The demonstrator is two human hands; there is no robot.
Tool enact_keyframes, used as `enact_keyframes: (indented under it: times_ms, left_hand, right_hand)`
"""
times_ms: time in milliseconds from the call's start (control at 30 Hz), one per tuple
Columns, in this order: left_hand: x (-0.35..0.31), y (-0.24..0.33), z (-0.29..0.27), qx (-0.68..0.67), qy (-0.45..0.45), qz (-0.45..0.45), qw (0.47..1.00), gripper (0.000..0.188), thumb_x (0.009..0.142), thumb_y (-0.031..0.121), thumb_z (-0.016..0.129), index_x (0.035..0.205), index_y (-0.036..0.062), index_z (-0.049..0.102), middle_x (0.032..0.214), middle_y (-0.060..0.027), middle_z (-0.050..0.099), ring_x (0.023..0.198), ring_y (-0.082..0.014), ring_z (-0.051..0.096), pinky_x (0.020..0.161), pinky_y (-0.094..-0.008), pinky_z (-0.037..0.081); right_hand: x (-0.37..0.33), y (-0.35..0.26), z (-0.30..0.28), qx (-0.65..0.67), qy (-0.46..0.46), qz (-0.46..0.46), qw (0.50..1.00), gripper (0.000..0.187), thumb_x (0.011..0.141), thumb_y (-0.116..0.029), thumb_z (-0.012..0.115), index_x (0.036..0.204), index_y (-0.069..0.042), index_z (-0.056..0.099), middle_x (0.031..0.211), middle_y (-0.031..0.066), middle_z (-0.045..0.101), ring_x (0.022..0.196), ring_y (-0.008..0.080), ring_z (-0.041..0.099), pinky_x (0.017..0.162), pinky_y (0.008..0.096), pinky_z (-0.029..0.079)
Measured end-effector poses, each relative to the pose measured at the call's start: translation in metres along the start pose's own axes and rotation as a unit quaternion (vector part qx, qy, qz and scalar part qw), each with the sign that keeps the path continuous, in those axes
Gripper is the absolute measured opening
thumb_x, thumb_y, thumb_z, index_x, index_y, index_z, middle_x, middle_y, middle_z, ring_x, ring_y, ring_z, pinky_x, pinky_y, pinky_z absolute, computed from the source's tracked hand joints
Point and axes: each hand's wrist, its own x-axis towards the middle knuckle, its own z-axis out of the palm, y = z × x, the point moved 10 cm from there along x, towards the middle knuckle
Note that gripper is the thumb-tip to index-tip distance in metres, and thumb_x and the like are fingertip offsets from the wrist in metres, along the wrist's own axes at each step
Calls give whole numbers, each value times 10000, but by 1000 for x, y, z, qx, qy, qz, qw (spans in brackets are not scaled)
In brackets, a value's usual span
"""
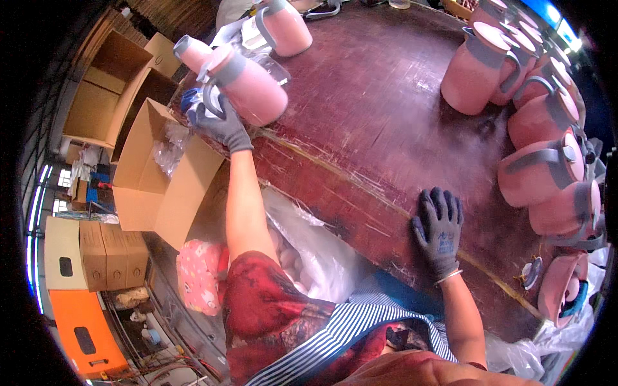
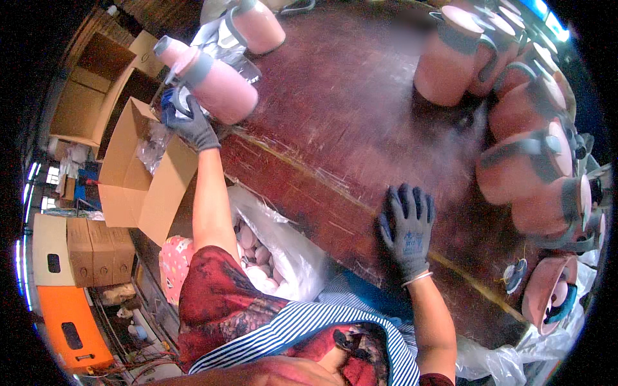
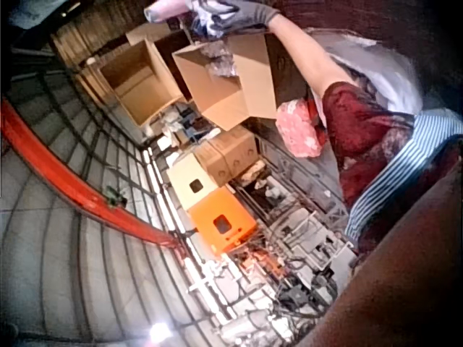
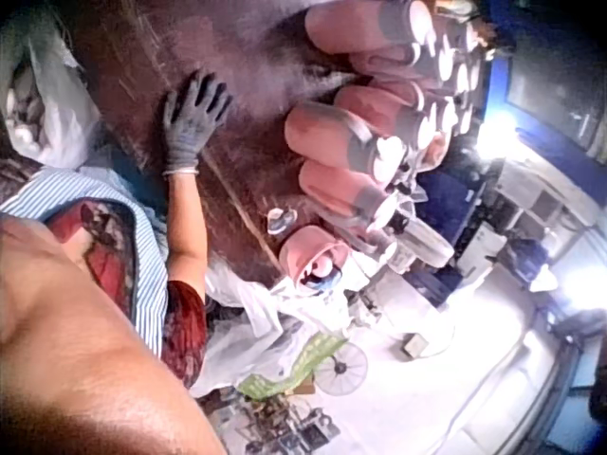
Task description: The person attaches labels and rubber bands to pink plastic kettles by hand while wearing gloves.
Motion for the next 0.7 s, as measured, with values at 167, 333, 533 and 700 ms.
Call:
enact_keyframes:
  times_ms: [167,333,533,700]
  left_hand:
    - [-59,107,76,18,-110,328,938,769,844,302,771,1435,-17,397,1472,-258,419,1385,-447,383,1163,-549,273]
    - [15,19,252,-91,-198,-95,971,995,818,328,787,1499,-102,202,1490,-264,350,1313,-351,457,1076,-411,398]
    - [68,-50,338,-270,-270,-151,912,368,775,152,834,1010,10,589,788,-64,651,568,-178,610,501,-325,492]
    - [-42,56,270,16,-140,33,989,383,934,334,676,1049,-19,583,945,-136,676,851,-304,645,771,-437,497]
  right_hand:
    - [4,0,1,-8,-17,13,1000,609,891,-340,616,1439,-112,481,1490,185,423,1383,432,348,1175,581,196]
    - [9,1,2,5,-33,25,999,599,884,-331,605,1427,-103,496,1489,191,424,1384,434,346,1172,588,192]
    - [14,2,0,23,-59,44,997,616,865,-348,608,1419,-100,504,1475,186,434,1372,429,358,1166,589,198]
    - [8,-4,3,10,-50,41,998,597,868,-326,618,1412,-107,511,1472,192,439,1371,424,361,1165,587,202]
